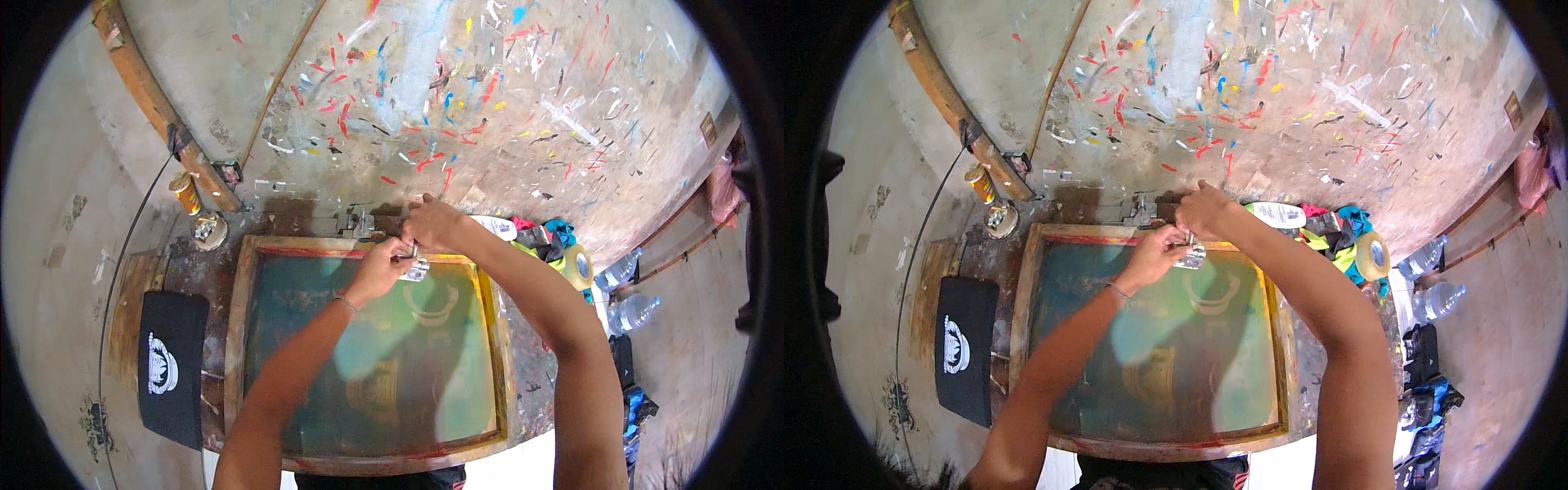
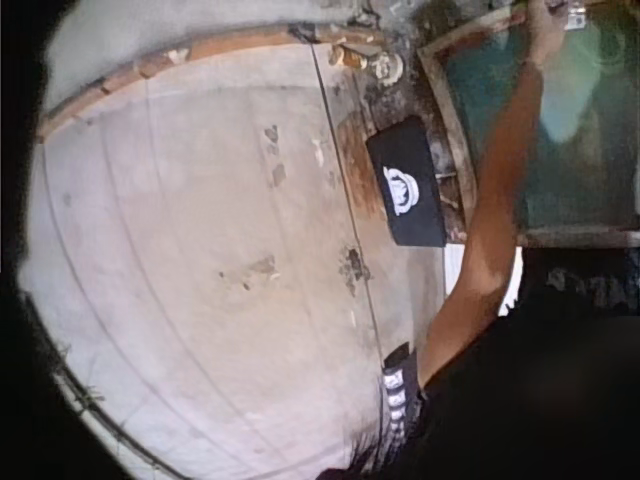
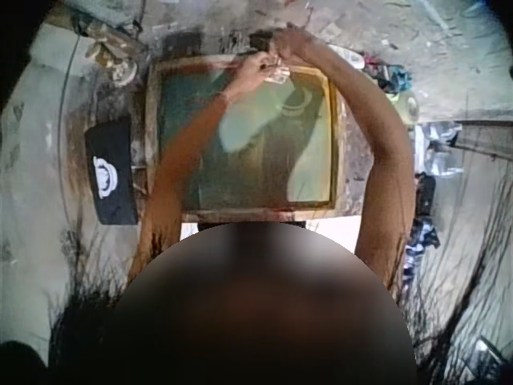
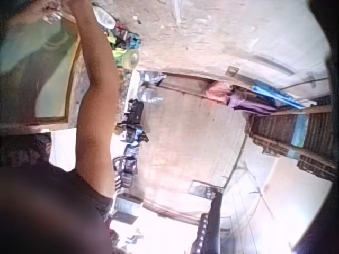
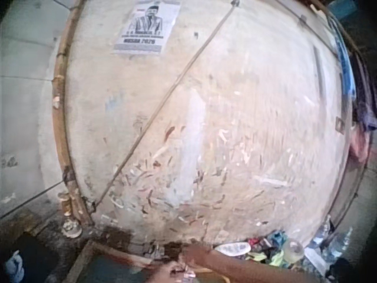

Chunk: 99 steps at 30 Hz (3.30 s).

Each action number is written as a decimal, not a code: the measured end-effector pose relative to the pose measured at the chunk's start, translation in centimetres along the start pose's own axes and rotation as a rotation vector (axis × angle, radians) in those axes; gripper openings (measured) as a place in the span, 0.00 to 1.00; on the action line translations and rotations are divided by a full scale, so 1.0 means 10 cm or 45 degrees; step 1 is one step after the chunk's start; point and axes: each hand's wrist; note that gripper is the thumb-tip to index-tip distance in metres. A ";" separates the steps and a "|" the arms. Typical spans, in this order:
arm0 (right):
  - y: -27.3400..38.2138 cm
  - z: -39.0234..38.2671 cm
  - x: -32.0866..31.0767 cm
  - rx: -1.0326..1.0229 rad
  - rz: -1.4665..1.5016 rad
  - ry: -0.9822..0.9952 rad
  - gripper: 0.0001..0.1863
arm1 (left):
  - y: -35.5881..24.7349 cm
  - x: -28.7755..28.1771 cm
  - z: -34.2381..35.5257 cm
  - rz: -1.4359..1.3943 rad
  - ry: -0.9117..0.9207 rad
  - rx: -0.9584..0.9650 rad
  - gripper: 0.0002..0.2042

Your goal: The person picks up a screen printing frame and places it on a workbench. They then attach a metal clamp to the frame and apply masking tape along the edges to seal the screen.

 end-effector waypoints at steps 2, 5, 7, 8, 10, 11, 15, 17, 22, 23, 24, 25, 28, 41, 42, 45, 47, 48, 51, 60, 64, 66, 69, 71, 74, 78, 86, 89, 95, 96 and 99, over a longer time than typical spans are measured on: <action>-0.09 0.07 0.00 -0.014 0.041 -0.041 0.10 | 0.06 0.01 0.07 -0.063 -0.065 0.025 0.11; -0.24 0.16 0.05 -0.023 0.224 -0.079 0.12 | 0.09 0.02 0.12 -0.078 -0.161 0.030 0.09; -0.35 0.25 0.12 0.001 0.392 -0.089 0.13 | 0.09 0.03 0.09 0.298 -0.421 0.291 0.07; -0.41 0.30 0.15 0.003 0.497 -0.161 0.13 | 0.09 0.03 0.08 0.506 -0.573 0.451 0.06; -0.51 0.40 0.24 0.011 0.704 -0.307 0.14 | 0.08 0.04 0.07 0.511 -0.587 0.452 0.05; -0.55 0.43 0.29 -0.027 0.627 -0.443 0.14 | 0.08 0.04 0.07 0.538 -0.629 0.474 0.04; -0.63 0.46 0.46 0.148 0.625 -0.626 0.16 | 0.06 0.04 0.08 0.611 -0.707 0.451 0.05; -0.61 0.45 0.53 0.447 0.761 -0.524 0.18 | 0.03 0.05 0.09 0.623 -0.694 0.405 0.06; -0.58 0.52 0.66 0.464 0.896 -0.664 0.17 | -0.07 0.17 0.22 0.829 -0.728 0.406 0.14; -0.58 0.56 0.69 0.487 0.821 -0.668 0.18 | -0.08 0.19 0.25 0.893 -0.674 0.355 0.16; -0.58 0.59 0.72 0.509 0.749 -0.671 0.20 | -0.09 0.20 0.26 0.987 -0.607 0.283 0.17; -0.57 0.60 0.75 0.529 0.798 -0.716 0.20 | -0.09 0.21 0.27 0.959 -0.537 0.232 0.19; -0.55 0.65 0.82 0.598 0.893 -0.767 0.20 | -0.08 0.21 0.25 1.004 -0.620 0.244 0.19; -0.58 0.71 1.01 0.400 0.943 -0.898 0.15 | -0.07 0.23 0.24 1.149 -0.694 0.434 0.17; -0.57 0.76 1.00 0.470 0.860 -0.903 0.15 | -0.08 0.23 0.25 1.158 -0.690 0.446 0.17; -0.51 0.94 0.90 0.587 0.623 -0.731 0.16 | -0.08 0.23 0.27 1.204 -0.692 0.477 0.17; -0.54 0.90 0.82 0.617 0.966 -0.835 0.17 | -0.08 0.22 0.28 1.215 -0.726 0.512 0.18; -0.58 0.83 0.79 0.635 1.156 -0.860 0.18 | -0.08 0.23 0.29 1.208 -0.752 0.534 0.18; -0.61 0.60 0.72 0.487 1.088 -0.695 0.17 | -0.05 0.24 0.31 1.151 -0.810 0.577 0.18; -0.35 0.98 0.36 0.568 0.896 -0.666 0.18 | -0.03 0.19 0.30 1.197 -0.662 0.547 0.17; -0.43 0.76 0.42 0.752 0.796 -0.503 0.18 | -0.05 0.21 0.30 1.169 -0.648 0.443 0.16; -0.43 0.72 0.45 0.535 0.684 -0.465 0.19 | -0.04 0.21 0.32 1.188 -0.633 0.431 0.18; -0.39 0.80 0.47 0.520 0.688 -0.625 0.19 | 0.00 0.20 0.36 1.165 -0.750 0.624 0.19; -0.38 0.86 0.50 0.453 0.825 -0.799 0.18 | 0.02 0.21 0.37 1.129 -0.812 0.706 0.19; -0.38 0.85 0.56 0.591 0.792 -0.744 0.17 | 0.02 0.21 0.36 1.151 -0.715 0.537 0.18; -0.41 0.71 0.63 0.666 0.587 -0.644 0.16 | -0.01 0.22 0.35 1.192 -0.707 0.494 0.18; -0.56 0.73 0.64 0.551 0.744 -0.675 0.18 | 0.00 0.23 0.35 1.203 -0.725 0.482 0.17; -0.57 0.67 0.79 0.545 1.020 -0.598 0.20 | 0.00 0.24 0.36 1.238 -0.714 0.460 0.17; -0.54 0.81 0.86 0.431 0.777 -0.843 0.20 | 0.00 0.21 0.37 1.207 -0.726 0.522 0.16; -0.54 0.83 0.85 0.355 0.809 -0.918 0.20 | 0.00 0.22 0.37 1.202 -0.735 0.533 0.16; -0.55 0.79 0.81 0.399 0.974 -0.950 0.20 | 0.01 0.22 0.36 1.204 -0.730 0.498 0.16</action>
Point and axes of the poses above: each hand's wrist, its own z-axis towards the middle knuckle, its own x-axis out of the palm, y = z × x, and after that the axes turned 14 degrees about -x, right-handed
